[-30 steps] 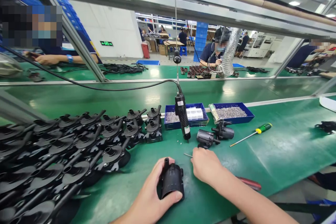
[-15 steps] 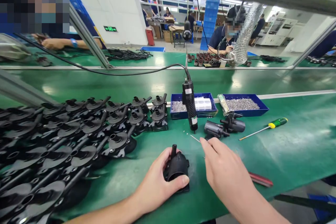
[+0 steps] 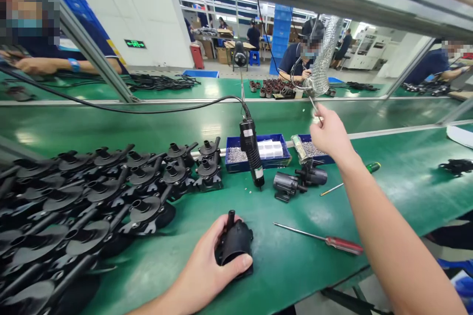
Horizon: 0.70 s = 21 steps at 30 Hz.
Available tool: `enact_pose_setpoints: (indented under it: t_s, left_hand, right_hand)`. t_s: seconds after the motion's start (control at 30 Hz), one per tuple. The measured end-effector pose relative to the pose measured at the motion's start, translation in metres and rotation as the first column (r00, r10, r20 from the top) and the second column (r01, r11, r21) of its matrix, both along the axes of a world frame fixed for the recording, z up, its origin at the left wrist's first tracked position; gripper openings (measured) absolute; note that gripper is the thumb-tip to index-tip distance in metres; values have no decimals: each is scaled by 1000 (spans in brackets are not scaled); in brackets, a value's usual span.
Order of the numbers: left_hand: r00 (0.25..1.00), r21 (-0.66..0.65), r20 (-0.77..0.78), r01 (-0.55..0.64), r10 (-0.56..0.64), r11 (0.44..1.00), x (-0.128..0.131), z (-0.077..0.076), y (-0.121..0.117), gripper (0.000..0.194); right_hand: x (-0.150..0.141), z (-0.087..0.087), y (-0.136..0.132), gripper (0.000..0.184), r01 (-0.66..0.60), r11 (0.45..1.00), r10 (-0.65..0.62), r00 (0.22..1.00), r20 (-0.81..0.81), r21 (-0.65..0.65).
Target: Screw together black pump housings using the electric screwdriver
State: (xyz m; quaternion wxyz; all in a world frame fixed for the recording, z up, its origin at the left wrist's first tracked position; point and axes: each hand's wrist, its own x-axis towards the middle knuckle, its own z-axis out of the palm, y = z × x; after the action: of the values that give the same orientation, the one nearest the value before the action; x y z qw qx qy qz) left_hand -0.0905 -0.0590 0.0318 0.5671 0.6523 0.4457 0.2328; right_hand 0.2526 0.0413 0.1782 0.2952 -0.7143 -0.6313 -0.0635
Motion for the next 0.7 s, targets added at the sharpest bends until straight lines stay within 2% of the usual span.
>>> enact_pose_setpoints:
  t_s: [0.1, 0.17, 0.23, 0.27, 0.3, 0.33, 0.4, 0.43, 0.5, 0.57, 0.7]
  left_hand:
    - [1000, -1, -14, 7, -7, 1000, 0, 0, 0, 55]
    - [1000, 0, -18, -1, 1, 1000, 0, 1, 1, 54]
    - [1000, 0, -11, -1, 1, 1000, 0, 1, 3, 53]
    - [1000, 4, -7, -1, 1, 1000, 0, 1, 3, 53]
    - [1000, 10, -5, -2, 2, 1000, 0, 1, 4, 53]
    - [1000, 17, -8, -2, 2, 1000, 1, 1, 5, 53]
    - [1000, 35, -28, 1, 0, 999, 2, 1, 5, 53]
    - [999, 41, -39, 6, -5, 999, 2, 2, 6, 53]
    - [998, 46, -58, 13, -10, 999, 3, 3, 6, 53]
    - [998, 44, -64, 14, -11, 999, 4, 5, 7, 53]
    - [999, 32, -46, 26, -25, 999, 3, 6, 10, 54]
  right_hand:
    - [1, -4, -13, 24, -24, 999, 25, 999, 22, -26]
    - [-14, -10, -37, 25, -86, 993, 88, 996, 20, -83]
    - [-42, -20, -69, 28, -197, 965, 199, 980, -5, -171]
    - [-58, -28, -87, 32, -255, 941, 256, 966, -28, -221]
    - [-75, -36, -106, 38, -390, 878, 394, 918, -46, -278]
    - [-92, -46, -124, 46, -451, 837, 462, 886, -39, -310]
    - [-119, -67, -155, 53, -517, 753, 563, 826, -7, -407]
    - [-129, -76, -167, 55, -540, 729, 597, 802, 5, -420]
    - [-140, -90, -180, 55, -547, 724, 607, 795, 11, -420]
    - [-144, -97, -182, 53, -536, 740, 574, 818, -32, -406]
    - [-141, -87, -168, 46, -512, 711, 470, 856, -214, -483]
